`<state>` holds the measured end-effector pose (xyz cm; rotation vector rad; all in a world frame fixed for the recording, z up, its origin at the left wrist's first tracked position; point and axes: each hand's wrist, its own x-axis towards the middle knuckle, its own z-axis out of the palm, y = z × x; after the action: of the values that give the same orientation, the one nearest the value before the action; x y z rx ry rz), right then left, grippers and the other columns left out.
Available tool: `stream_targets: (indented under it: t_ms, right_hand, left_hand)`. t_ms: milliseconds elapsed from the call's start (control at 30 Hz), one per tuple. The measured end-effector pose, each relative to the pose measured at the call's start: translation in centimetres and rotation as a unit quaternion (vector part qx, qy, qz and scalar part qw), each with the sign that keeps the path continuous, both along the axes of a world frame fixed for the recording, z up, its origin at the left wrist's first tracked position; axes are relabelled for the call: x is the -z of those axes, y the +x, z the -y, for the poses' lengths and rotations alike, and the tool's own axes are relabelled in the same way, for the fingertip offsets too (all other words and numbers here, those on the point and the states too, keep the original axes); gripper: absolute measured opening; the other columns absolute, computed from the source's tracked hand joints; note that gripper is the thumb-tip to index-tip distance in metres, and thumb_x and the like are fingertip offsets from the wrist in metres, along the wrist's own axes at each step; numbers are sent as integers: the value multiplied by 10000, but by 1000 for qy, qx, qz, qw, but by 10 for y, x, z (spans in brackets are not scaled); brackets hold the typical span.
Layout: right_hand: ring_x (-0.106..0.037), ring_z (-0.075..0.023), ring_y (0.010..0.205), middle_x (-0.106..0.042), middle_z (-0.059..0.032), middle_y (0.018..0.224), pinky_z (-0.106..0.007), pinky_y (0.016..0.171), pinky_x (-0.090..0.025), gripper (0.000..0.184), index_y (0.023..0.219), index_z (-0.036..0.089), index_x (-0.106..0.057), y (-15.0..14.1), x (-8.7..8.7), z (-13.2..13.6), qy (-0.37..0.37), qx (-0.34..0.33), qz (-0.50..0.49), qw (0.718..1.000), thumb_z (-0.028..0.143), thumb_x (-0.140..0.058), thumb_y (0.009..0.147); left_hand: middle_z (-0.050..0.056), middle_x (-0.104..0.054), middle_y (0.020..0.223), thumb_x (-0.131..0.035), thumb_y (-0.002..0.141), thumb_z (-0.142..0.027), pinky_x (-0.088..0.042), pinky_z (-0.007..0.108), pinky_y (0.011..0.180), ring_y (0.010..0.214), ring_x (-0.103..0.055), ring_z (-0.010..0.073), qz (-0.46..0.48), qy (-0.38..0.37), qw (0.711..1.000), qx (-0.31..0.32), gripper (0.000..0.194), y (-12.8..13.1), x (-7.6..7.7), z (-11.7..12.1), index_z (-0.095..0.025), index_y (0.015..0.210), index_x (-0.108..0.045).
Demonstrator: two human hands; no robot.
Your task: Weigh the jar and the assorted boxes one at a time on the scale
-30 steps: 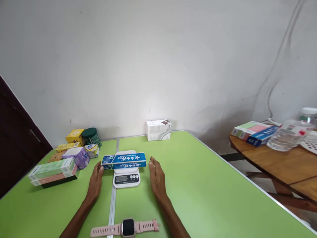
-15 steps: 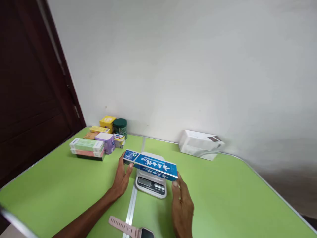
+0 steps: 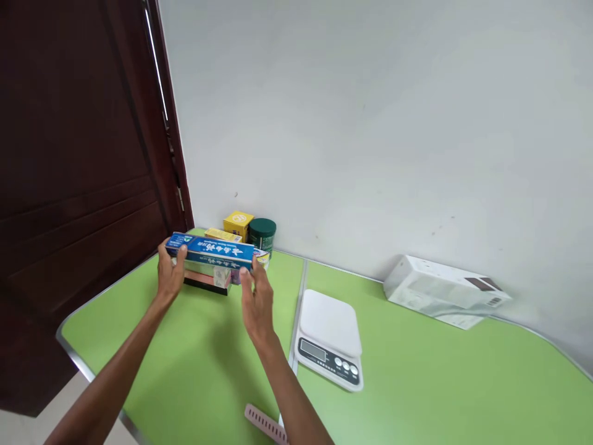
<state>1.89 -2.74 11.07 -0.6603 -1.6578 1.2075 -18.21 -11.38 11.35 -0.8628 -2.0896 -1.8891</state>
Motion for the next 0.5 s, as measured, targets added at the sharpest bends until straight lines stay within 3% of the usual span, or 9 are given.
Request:
stream_targets:
  t_ms: [133, 233, 367, 500]
  right_hand:
    - [-524, -331, 1418, -568, -139, 1538, -515, 1199, -395, 739, 1511, 182, -545, -46, 13, -8, 14, -20, 3, 1000, 692, -459, 982]
    - [-409, -365, 1508, -481, -147, 1608, -580, 1244, -312, 829, 1554, 173, -485, -60, 33, -11, 25, -18, 36, 999, 742, -467, 951]
    - [-350, -348, 1547, -425, -133, 1648, -590, 1272, -260, 813, 1587, 186, -432, -54, 44, -12, 34, -31, 59, 997, 715, -473, 971]
    - [-438, -345, 1492, -526, -101, 1576, -584, 1236, -347, 710, 1566, 269, -467, -30, 45, -9, 68, -29, 51, 996, 673, -512, 984]
  left_hand:
    - [180, -647, 1309, -530, 945, -648, -467, 553, 1112, 1224, -629, 344, -14, -48, 998, -30, 601, -49, 14, -6, -201, 1345, -495]
    - [184, -650, 1324, -482, 964, -643, -426, 602, 1133, 1250, -619, 361, -13, -95, 995, -26, 616, -64, 32, -7, -205, 1397, -474]
    - [201, -604, 1402, -419, 989, -637, -376, 589, 1185, 1344, -562, 352, -10, -111, 994, -19, 675, -65, 41, -3, -178, 1484, -416]
    - [282, -355, 1607, -481, 958, -625, -225, 601, 1269, 1535, -309, 391, -37, -96, 992, -70, 856, -43, 38, 0, -66, 1571, -272]
